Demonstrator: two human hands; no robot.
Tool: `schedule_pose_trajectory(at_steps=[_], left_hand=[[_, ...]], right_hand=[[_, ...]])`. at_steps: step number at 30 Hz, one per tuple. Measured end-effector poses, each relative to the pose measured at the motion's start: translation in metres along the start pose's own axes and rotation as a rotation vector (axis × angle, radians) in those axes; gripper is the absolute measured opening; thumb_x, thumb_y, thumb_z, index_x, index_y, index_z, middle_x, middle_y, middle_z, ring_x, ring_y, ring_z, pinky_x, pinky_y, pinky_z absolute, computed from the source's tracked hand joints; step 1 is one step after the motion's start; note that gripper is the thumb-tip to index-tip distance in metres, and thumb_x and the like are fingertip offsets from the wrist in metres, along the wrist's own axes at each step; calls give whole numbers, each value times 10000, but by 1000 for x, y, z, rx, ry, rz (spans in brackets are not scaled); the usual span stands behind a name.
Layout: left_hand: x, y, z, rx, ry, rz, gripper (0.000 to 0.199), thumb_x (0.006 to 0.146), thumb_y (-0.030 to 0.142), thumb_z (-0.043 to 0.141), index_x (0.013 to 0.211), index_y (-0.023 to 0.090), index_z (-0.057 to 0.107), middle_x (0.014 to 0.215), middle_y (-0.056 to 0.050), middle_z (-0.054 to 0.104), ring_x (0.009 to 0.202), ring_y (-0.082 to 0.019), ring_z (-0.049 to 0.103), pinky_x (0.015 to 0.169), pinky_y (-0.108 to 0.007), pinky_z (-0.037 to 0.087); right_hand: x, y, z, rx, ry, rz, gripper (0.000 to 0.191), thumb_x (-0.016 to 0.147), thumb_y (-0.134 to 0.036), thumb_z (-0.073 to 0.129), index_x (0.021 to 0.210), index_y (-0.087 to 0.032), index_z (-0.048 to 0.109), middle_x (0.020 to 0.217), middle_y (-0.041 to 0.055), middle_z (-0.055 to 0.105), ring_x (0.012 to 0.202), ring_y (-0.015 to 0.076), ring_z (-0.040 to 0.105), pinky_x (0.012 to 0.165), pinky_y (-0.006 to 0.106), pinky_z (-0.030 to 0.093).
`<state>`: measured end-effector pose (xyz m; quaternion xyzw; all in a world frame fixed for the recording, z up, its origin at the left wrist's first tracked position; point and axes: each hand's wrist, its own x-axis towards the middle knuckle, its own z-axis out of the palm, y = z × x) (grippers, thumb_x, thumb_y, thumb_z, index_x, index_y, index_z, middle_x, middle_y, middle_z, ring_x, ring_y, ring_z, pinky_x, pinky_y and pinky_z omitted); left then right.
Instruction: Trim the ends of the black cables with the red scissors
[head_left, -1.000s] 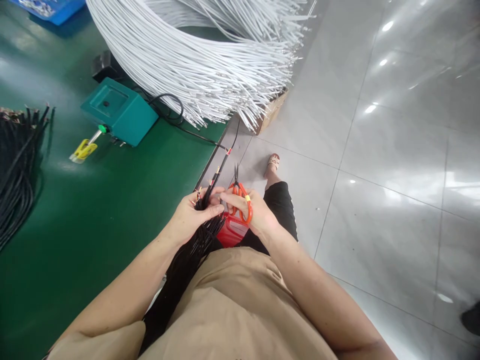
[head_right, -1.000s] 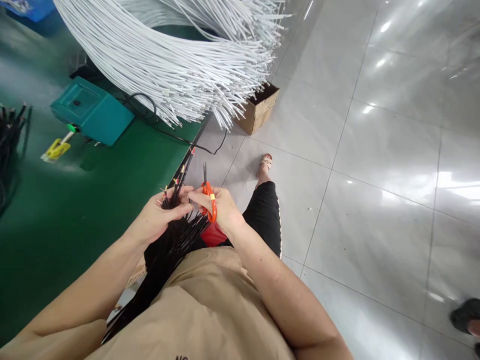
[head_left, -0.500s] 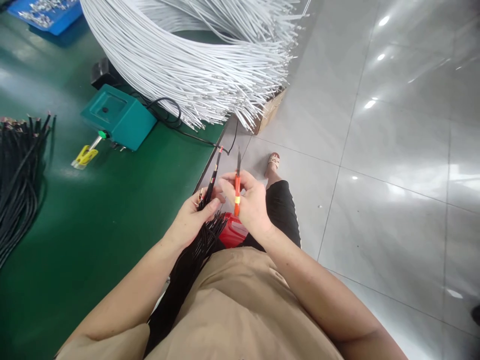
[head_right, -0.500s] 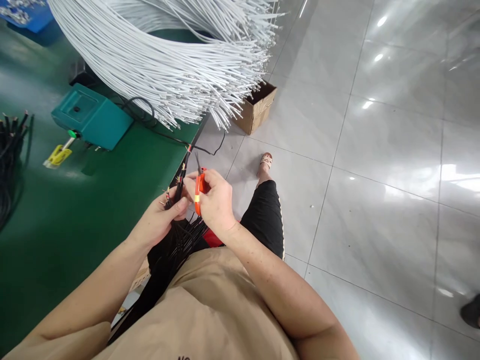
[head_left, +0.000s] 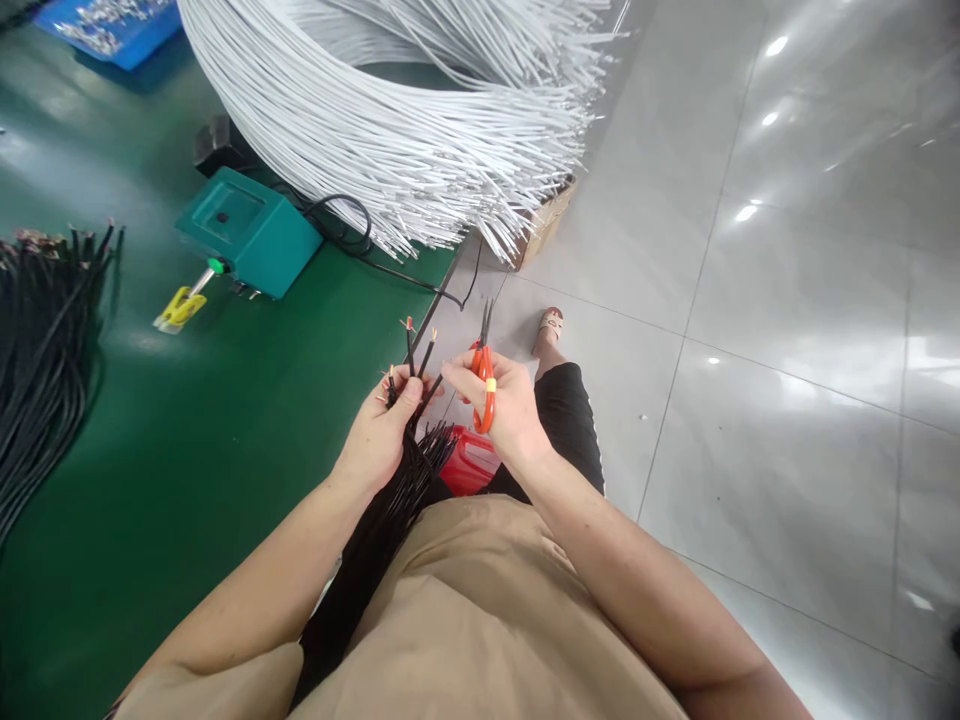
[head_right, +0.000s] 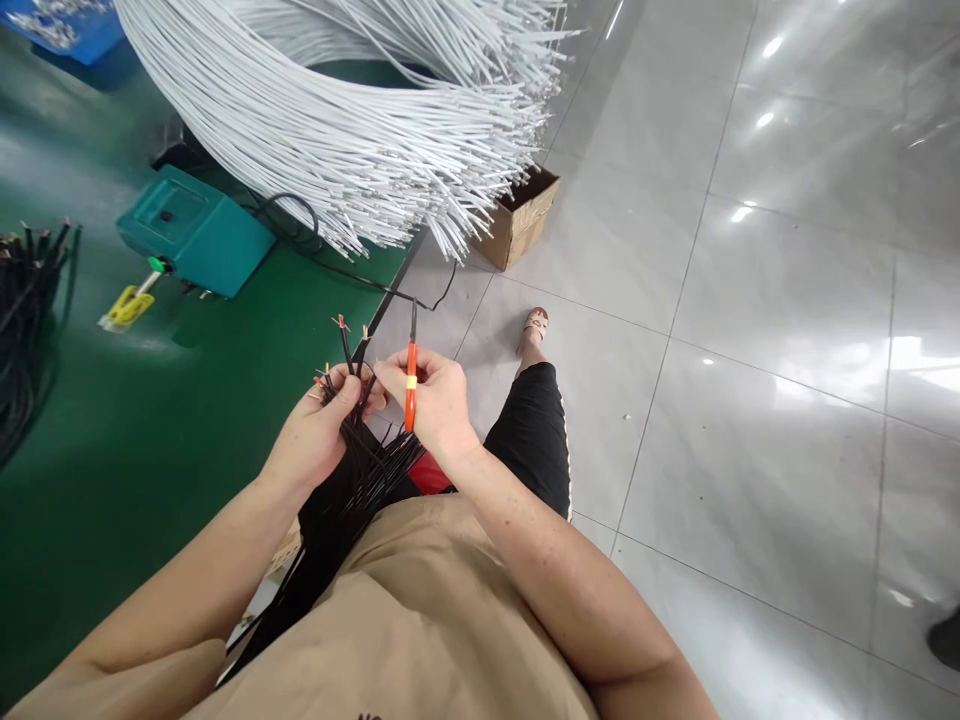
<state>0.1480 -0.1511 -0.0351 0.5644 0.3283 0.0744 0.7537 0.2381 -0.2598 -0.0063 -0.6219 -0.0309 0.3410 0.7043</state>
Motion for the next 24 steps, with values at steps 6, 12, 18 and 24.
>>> schedule_pose_trajectory(at_steps=[6, 12, 18, 24], left_hand=[[-1, 2, -1, -44, -59, 10, 248, 757, 373, 701, 823, 183, 556, 725, 31, 466, 623, -82, 421, 538, -204, 335], [-3, 3, -2, 19, -104, 67, 274, 752, 320, 704, 737, 188, 465, 727, 26, 516, 684, -100, 479, 626, -221, 360], [-3, 6, -1, -17, -94, -3, 295, 782, 353, 669, 740, 200, 420, 709, 22, 586, 602, -92, 481, 580, -225, 345], [-1, 5, -1, -28, -72, 2, 281, 784, 355, 670, 771, 204, 434, 683, 28, 596, 586, -90, 486, 564, -225, 340]], right_hand=[[-2, 2, 3, 26, -17, 13, 245, 700, -376, 672, 596, -180, 567, 518, -47, 485, 480, 72, 422, 459, 215, 329], [-4, 4, 3, 40, -12, 31, 280, 708, -412, 676, 603, -181, 558, 517, -47, 479, 467, 67, 387, 483, 226, 353], [-4, 14, 0, 78, 0, 14, 261, 710, -417, 684, 659, -177, 597, 536, -40, 476, 539, 91, 435, 532, 234, 355], [-6, 15, -2, 27, -5, 19, 262, 712, -423, 675, 650, -182, 592, 542, -43, 487, 528, 87, 421, 519, 233, 330]])
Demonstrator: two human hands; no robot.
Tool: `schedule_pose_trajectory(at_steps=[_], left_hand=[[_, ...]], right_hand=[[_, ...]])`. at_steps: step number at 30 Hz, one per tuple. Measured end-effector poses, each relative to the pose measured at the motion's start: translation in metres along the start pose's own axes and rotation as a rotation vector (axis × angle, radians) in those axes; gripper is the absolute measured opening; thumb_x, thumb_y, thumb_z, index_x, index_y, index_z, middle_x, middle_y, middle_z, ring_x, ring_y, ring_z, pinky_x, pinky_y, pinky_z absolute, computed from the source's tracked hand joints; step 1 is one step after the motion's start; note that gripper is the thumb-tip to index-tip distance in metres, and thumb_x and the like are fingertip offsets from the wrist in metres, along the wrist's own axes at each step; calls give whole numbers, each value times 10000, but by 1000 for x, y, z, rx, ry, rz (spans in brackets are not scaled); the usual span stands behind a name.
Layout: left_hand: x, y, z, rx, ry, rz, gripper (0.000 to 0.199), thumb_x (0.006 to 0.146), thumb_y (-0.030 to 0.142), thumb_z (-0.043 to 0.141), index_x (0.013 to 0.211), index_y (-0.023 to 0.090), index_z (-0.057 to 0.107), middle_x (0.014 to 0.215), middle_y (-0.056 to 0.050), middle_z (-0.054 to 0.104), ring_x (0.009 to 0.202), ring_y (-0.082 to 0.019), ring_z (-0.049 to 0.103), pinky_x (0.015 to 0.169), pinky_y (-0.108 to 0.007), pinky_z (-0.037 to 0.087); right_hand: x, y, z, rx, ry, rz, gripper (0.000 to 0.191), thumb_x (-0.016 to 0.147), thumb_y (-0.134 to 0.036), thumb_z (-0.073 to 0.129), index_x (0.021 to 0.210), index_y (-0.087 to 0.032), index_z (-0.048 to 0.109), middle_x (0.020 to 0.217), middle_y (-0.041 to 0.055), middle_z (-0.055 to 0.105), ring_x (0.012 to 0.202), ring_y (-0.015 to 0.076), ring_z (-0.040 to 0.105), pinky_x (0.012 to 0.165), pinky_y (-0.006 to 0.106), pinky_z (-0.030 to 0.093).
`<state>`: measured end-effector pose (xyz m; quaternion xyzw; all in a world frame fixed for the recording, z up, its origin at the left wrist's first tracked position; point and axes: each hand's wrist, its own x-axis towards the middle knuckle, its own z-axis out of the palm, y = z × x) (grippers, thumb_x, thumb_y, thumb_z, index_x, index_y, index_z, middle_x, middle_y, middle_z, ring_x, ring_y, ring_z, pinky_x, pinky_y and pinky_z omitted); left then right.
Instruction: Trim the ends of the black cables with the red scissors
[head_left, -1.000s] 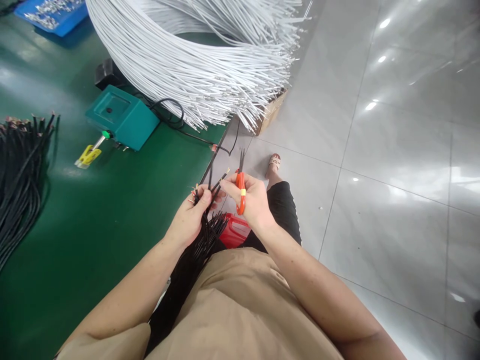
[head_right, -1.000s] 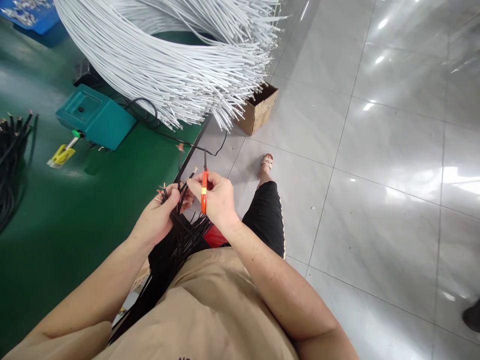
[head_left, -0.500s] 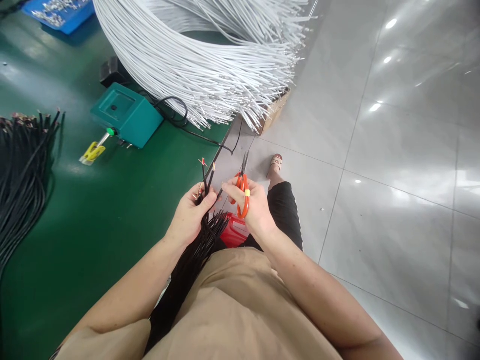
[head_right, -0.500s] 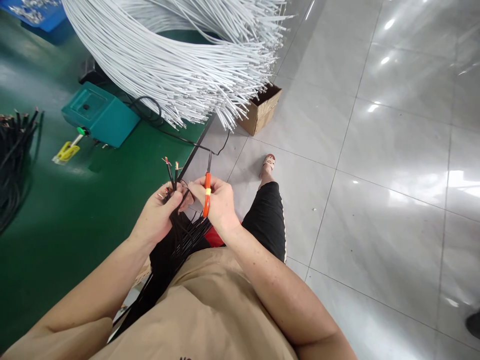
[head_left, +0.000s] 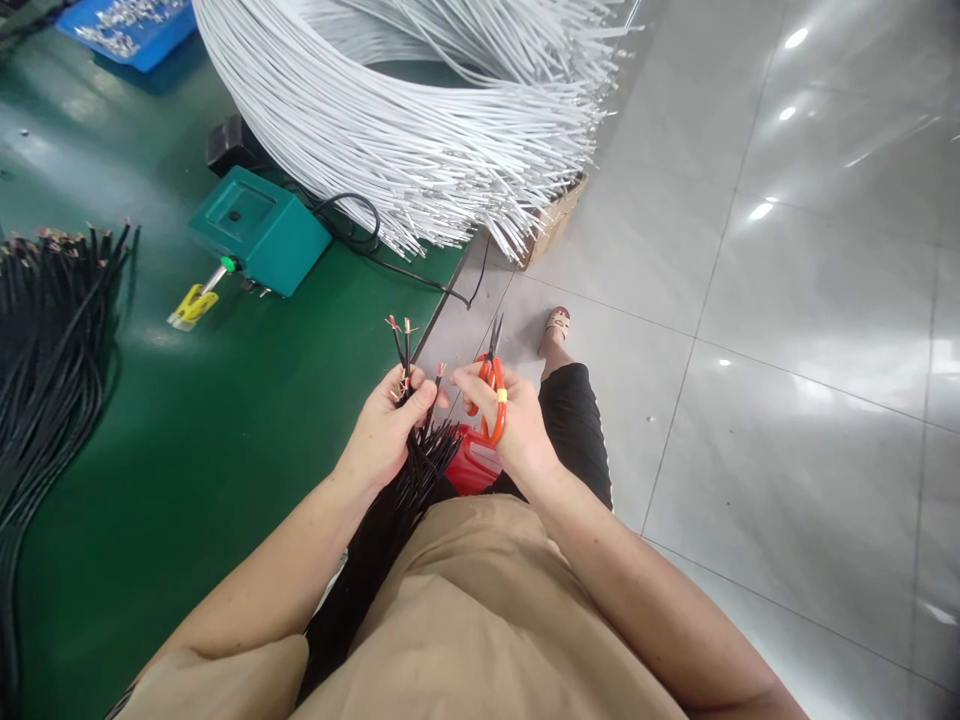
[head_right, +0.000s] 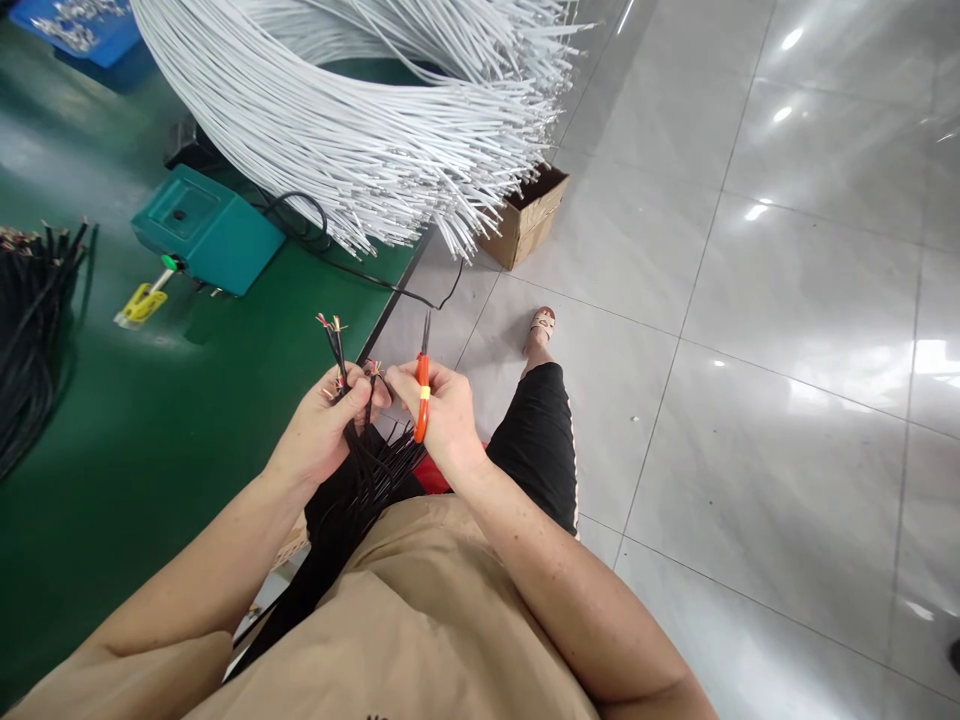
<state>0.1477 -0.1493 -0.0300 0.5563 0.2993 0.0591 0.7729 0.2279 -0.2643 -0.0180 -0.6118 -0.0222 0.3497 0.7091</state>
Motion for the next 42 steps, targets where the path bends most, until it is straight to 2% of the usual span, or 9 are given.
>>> schedule_pose_trajectory(at_steps=[6, 13, 19, 26, 30, 32, 34, 38, 42], left_hand=[[-1, 0, 0, 12, -6, 5, 254, 795, 336, 661, 779, 203, 446, 689, 31, 599, 576, -84, 468, 567, -223, 340], [-2, 0, 3, 14, -35, 22, 239, 770, 377, 683, 802, 207, 518, 637, 48, 524, 545, -81, 410, 560, -227, 335], [-4, 0, 5, 52, -83, 55, 228, 851, 438, 570, 896, 214, 571, 819, 0, 592, 553, -75, 381, 557, -241, 332], [-7, -3, 8, 27, -136, 17, 259, 857, 462, 556, 875, 204, 561, 744, 18, 555, 546, -80, 374, 560, -239, 337], [-2, -5, 6, -86, 41, 30, 254, 829, 442, 603, 814, 193, 553, 856, -10, 602, 737, -114, 531, 708, -246, 425], [0, -6, 5, -102, 111, 79, 245, 836, 428, 600, 810, 193, 540, 905, -14, 602, 792, -116, 548, 742, -240, 430], [0, -5, 3, -26, 115, 132, 242, 861, 429, 566, 823, 192, 539, 872, -9, 589, 746, -102, 528, 716, -228, 422], [-5, -5, 1, 226, 50, 208, 226, 889, 414, 530, 873, 190, 550, 707, 23, 503, 620, -87, 438, 603, -211, 378], [-6, -5, -1, 215, -13, 175, 202, 847, 367, 609, 944, 206, 535, 634, 60, 416, 519, -65, 359, 487, -195, 307]], right_hand=[[-3, -4, 2, -39, 0, -25, 227, 743, -373, 643, 623, -186, 597, 553, -36, 488, 544, 89, 435, 525, 224, 354], [-2, -8, 2, -33, 122, -106, 174, 775, -340, 617, 783, -171, 658, 617, -30, 534, 549, 85, 460, 545, 229, 386], [3, -18, 2, -115, 145, -200, 148, 773, -315, 609, 784, -177, 660, 686, -10, 591, 619, 96, 517, 607, 233, 431], [9, -16, 4, 19, -46, -50, 238, 726, -402, 676, 767, -185, 586, 577, -40, 556, 431, 70, 440, 462, 241, 388], [9, -17, -1, 9, -44, -25, 273, 706, -422, 699, 670, -178, 582, 525, -51, 504, 455, 66, 436, 445, 213, 347], [8, -18, -4, -24, -25, -22, 279, 700, -423, 705, 642, -173, 595, 510, -52, 485, 468, 63, 421, 428, 203, 304], [7, -18, -5, -26, -37, -11, 285, 690, -429, 712, 640, -172, 602, 502, -54, 479, 468, 62, 410, 424, 203, 292], [6, -12, 0, 47, -119, 6, 308, 628, -425, 762, 624, -163, 599, 536, -40, 546, 499, 69, 461, 499, 215, 385], [7, -2, 4, 112, -119, 46, 303, 599, -403, 786, 629, -162, 605, 573, -35, 566, 546, 86, 512, 574, 236, 440]])
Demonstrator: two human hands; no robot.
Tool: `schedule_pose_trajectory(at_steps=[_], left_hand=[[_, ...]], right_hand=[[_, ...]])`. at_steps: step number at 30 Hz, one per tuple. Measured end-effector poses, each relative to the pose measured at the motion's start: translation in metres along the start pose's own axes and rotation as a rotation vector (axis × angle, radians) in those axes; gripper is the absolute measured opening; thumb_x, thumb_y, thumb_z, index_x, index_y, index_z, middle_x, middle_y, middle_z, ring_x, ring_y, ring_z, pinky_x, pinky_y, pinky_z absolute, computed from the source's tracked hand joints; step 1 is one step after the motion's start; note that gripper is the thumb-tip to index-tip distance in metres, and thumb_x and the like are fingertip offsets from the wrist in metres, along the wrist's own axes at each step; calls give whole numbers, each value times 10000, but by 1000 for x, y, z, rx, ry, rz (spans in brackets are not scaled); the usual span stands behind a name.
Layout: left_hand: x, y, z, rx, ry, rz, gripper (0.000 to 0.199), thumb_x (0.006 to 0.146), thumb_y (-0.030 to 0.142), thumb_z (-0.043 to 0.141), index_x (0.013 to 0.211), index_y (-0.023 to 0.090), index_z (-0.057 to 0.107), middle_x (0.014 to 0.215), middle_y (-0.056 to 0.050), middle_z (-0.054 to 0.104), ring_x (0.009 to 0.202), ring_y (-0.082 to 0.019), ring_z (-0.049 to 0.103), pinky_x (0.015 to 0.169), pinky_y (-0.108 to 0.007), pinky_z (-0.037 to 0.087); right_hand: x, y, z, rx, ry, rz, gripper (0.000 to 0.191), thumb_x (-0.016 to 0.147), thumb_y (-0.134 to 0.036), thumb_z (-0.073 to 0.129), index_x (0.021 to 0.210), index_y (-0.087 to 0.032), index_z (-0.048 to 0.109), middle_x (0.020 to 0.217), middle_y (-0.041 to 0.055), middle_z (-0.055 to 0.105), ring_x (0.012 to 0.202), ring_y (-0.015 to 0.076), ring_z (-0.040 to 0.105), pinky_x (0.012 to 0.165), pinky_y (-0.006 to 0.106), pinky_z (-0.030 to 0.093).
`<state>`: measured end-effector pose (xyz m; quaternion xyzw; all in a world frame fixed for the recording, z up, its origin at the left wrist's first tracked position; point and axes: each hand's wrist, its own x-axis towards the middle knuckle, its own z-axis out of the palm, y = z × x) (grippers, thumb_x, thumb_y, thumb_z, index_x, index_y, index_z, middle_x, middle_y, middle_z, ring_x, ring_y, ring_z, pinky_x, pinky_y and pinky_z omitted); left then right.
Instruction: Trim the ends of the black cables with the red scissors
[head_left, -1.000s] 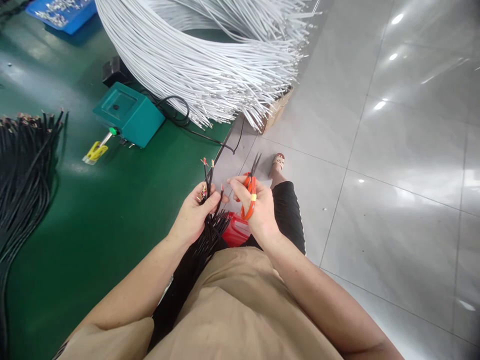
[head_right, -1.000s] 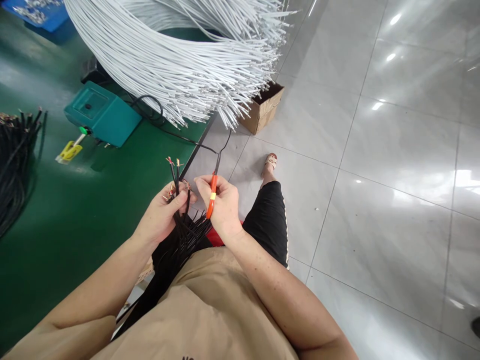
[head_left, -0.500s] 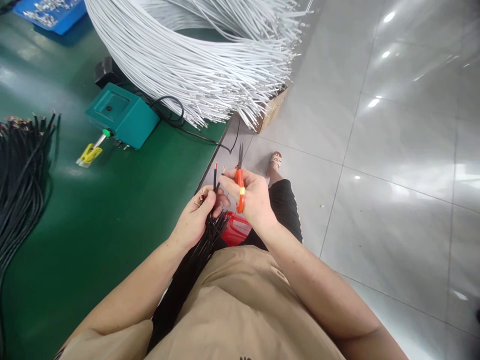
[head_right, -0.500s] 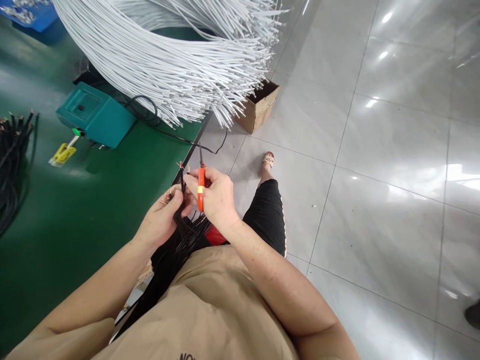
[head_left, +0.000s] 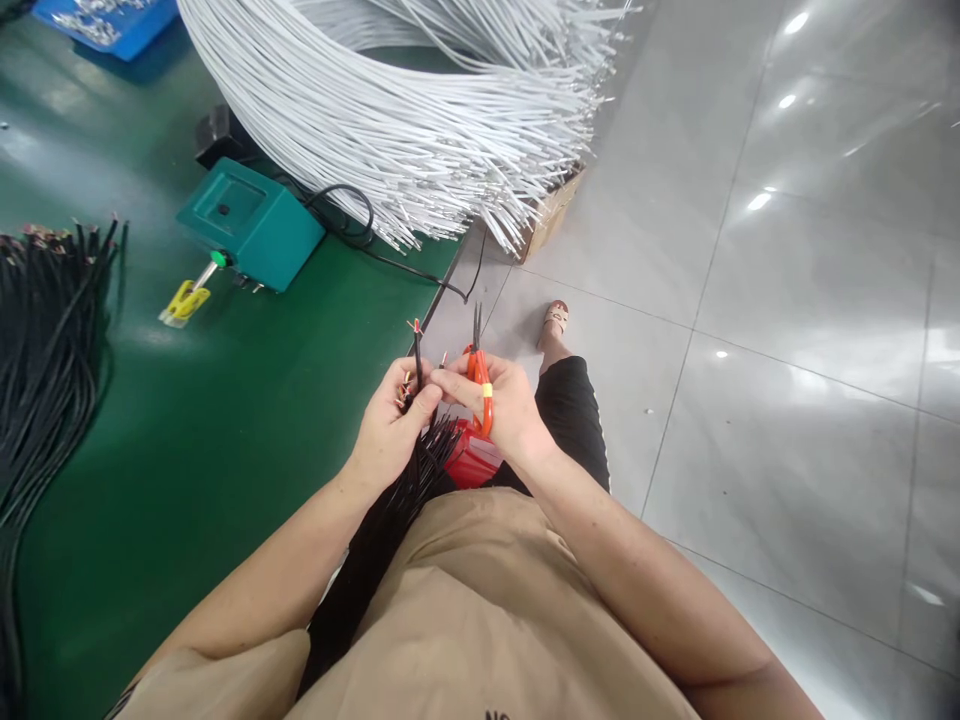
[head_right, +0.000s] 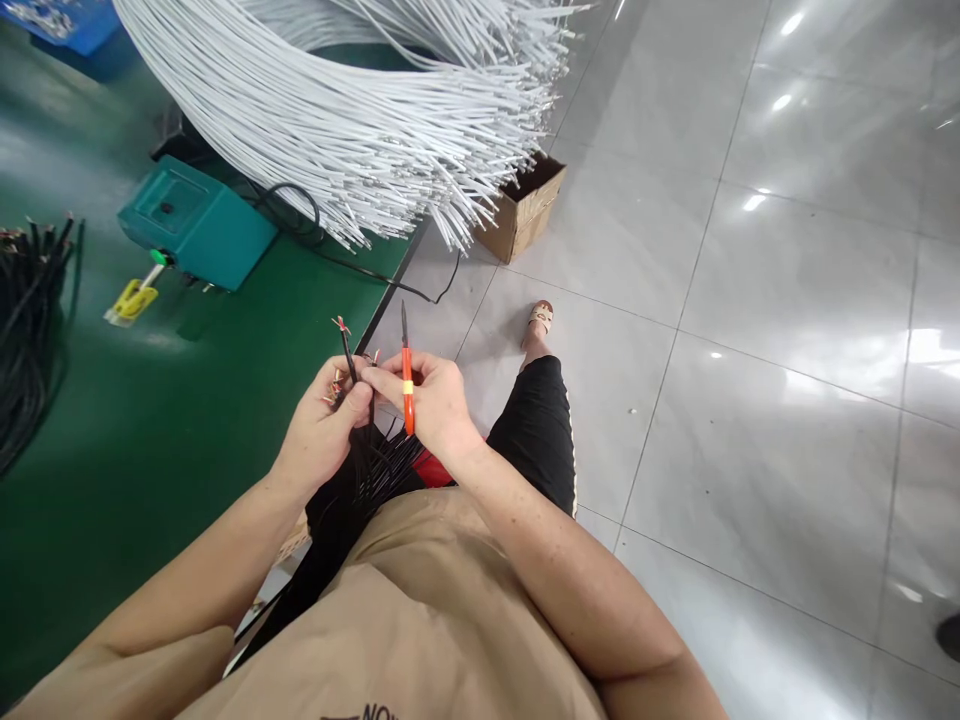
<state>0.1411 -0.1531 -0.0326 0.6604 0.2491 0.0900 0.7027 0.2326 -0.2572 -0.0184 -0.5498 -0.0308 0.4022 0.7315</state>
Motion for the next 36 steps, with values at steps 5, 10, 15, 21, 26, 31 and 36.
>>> schedule_pose_trajectory(at_steps=[5, 10, 15, 21, 26, 31, 36], left_hand=[[3, 2, 0, -176, -33, -79, 379, 811, 298, 660, 1160, 254, 520, 721, 42, 535, 521, -57, 388, 465, -181, 295], [4, 8, 0, -281, -98, -131, 446, 830, 287, 631, 1256, 219, 521, 714, 17, 586, 499, -54, 341, 449, -192, 255], [3, 11, 1, -366, -127, -147, 430, 832, 250, 623, 1253, 245, 534, 672, 22, 592, 471, -48, 323, 442, -184, 254], [4, 12, -1, -447, -189, -194, 280, 851, 202, 602, 1131, 205, 605, 682, 12, 596, 474, -28, 332, 452, -154, 265], [4, 11, -2, -466, -213, -230, 287, 855, 203, 603, 1142, 209, 603, 717, 1, 609, 475, -30, 325, 453, -161, 267], [4, 11, -3, -449, -255, -235, 320, 868, 200, 588, 1187, 221, 589, 722, 0, 605, 480, -32, 303, 461, -170, 260], [4, 9, -4, -391, -283, -213, 281, 865, 226, 597, 1144, 193, 599, 688, -1, 605, 472, -33, 290, 459, -187, 231]], right_hand=[[-4, 1, -3, -79, -46, -48, 218, 735, -370, 679, 667, -169, 629, 595, -25, 575, 584, 95, 525, 607, 239, 441], [-9, 0, -13, -454, 96, -175, 163, 788, -311, 607, 709, -174, 647, 658, -15, 601, 600, 96, 493, 606, 235, 404], [-9, 8, -24, -875, 119, -375, 179, 804, -249, 568, 643, -173, 577, 657, -6, 542, 595, 103, 447, 588, 240, 352], [-7, 15, -35, -1224, 73, -523, 125, 804, -184, 542, 679, -177, 547, 674, -10, 524, 601, 111, 411, 618, 249, 312], [-6, 18, -40, -1404, 68, -575, 100, 824, -197, 523, 751, -172, 588, 714, 10, 559, 626, 130, 440, 638, 269, 291], [-7, 13, -44, -1526, 25, -609, 108, 827, -211, 524, 787, -161, 612, 726, 30, 582, 660, 150, 470, 644, 288, 274], [-10, 3, -50, -1623, -39, -600, 153, 837, -214, 512, 749, -150, 620, 737, 47, 605, 673, 157, 490, 668, 302, 282]])
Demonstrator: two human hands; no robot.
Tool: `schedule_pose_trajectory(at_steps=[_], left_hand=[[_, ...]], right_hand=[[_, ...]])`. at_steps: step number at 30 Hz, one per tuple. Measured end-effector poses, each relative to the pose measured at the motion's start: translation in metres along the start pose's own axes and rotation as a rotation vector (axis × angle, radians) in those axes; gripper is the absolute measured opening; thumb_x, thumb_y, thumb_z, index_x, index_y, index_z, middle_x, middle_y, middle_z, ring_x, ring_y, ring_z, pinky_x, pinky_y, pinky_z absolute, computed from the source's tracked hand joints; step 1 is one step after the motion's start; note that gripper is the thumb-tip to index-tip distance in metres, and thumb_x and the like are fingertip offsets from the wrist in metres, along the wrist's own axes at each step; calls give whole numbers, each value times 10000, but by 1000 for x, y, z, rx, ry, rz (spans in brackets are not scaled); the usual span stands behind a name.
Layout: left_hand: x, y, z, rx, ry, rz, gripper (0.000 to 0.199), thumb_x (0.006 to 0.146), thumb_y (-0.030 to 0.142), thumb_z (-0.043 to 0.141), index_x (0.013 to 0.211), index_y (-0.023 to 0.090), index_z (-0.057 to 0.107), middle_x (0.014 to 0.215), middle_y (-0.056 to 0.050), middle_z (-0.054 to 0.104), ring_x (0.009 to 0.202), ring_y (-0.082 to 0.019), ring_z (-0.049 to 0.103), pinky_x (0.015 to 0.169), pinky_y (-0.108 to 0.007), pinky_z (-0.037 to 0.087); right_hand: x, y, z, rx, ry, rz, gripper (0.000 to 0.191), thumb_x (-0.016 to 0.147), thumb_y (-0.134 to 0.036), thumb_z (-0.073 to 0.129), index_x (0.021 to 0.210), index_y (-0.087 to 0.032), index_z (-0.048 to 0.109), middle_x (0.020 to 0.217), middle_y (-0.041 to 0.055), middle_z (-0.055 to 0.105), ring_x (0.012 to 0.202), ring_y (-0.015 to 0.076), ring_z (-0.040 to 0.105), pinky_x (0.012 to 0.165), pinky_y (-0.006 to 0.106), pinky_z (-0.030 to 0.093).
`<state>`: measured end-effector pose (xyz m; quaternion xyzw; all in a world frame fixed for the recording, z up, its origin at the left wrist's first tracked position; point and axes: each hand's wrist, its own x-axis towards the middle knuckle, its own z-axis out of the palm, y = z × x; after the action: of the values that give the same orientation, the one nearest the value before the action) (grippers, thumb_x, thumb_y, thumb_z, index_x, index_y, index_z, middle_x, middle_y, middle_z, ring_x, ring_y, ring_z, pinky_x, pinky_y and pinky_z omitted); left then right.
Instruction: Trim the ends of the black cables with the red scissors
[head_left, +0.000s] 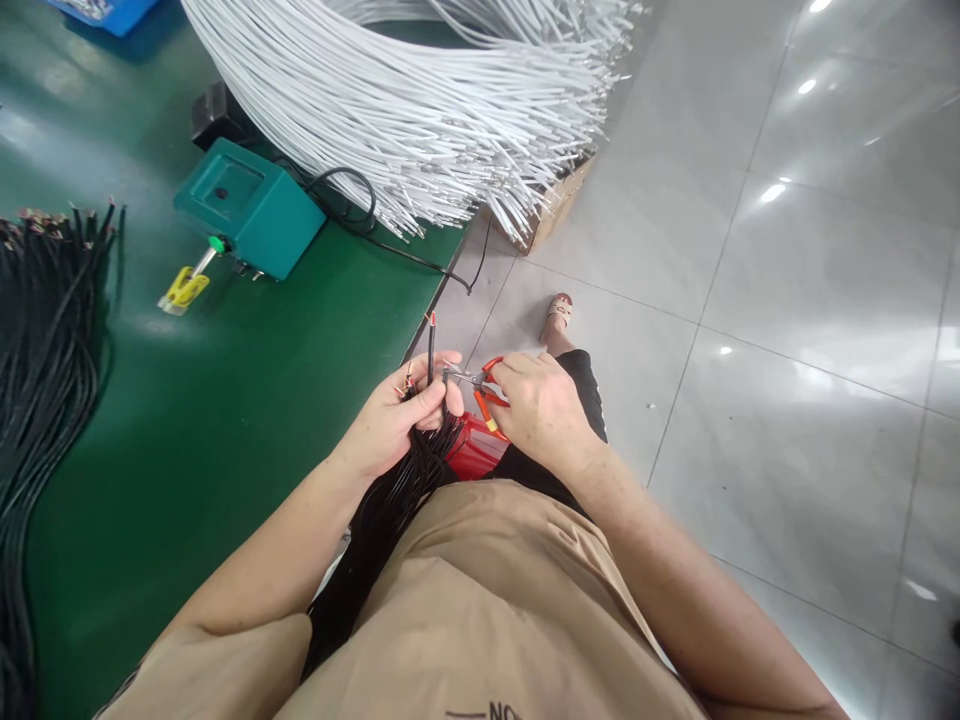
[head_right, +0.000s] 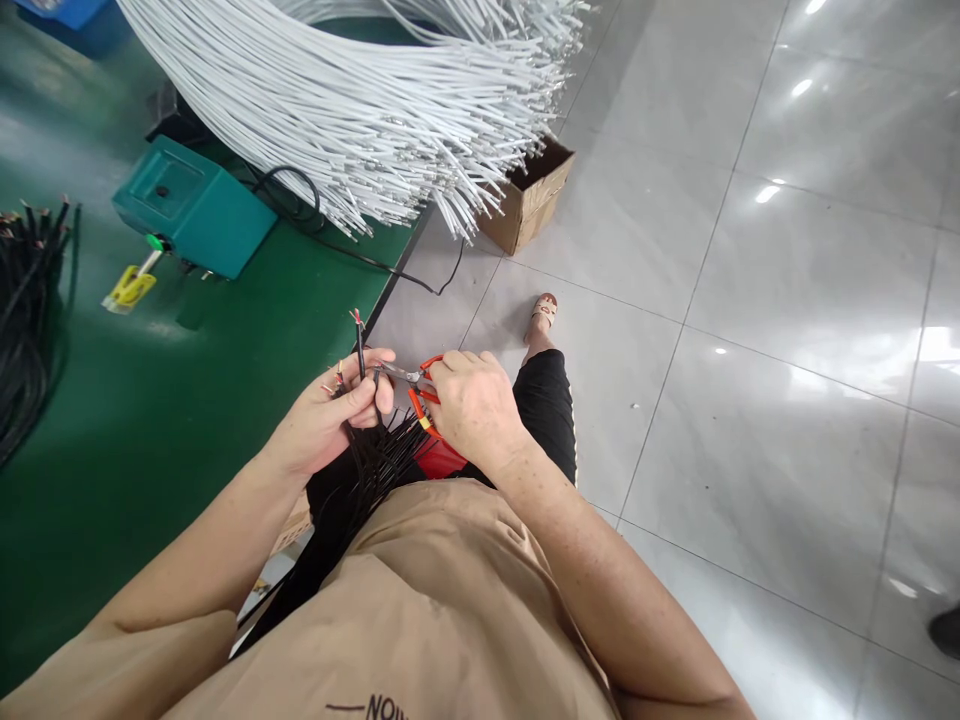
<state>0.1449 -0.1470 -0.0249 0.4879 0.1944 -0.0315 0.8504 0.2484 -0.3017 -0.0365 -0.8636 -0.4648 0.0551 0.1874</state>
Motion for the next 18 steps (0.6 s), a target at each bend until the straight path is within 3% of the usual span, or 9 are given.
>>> schedule_pose_trajectory(at_steps=[8, 18], left_hand=[[0, -2, 0, 154, 46, 6, 288, 840, 302, 624, 1091, 164, 592, 669, 3, 607, 474, -52, 306, 471, -215, 219], [-1, -3, -2, 216, 34, -2, 298, 850, 315, 607, 1109, 169, 588, 683, -1, 598, 508, -64, 340, 481, -215, 243]], right_hand=[[-1, 7, -8, -23, -72, -51, 156, 832, -226, 532, 745, -156, 641, 697, 40, 614, 646, 157, 516, 667, 313, 305], [-3, 8, -10, -1, -155, 11, 159, 845, -265, 563, 751, -175, 654, 704, 41, 624, 629, 148, 519, 601, 294, 286]])
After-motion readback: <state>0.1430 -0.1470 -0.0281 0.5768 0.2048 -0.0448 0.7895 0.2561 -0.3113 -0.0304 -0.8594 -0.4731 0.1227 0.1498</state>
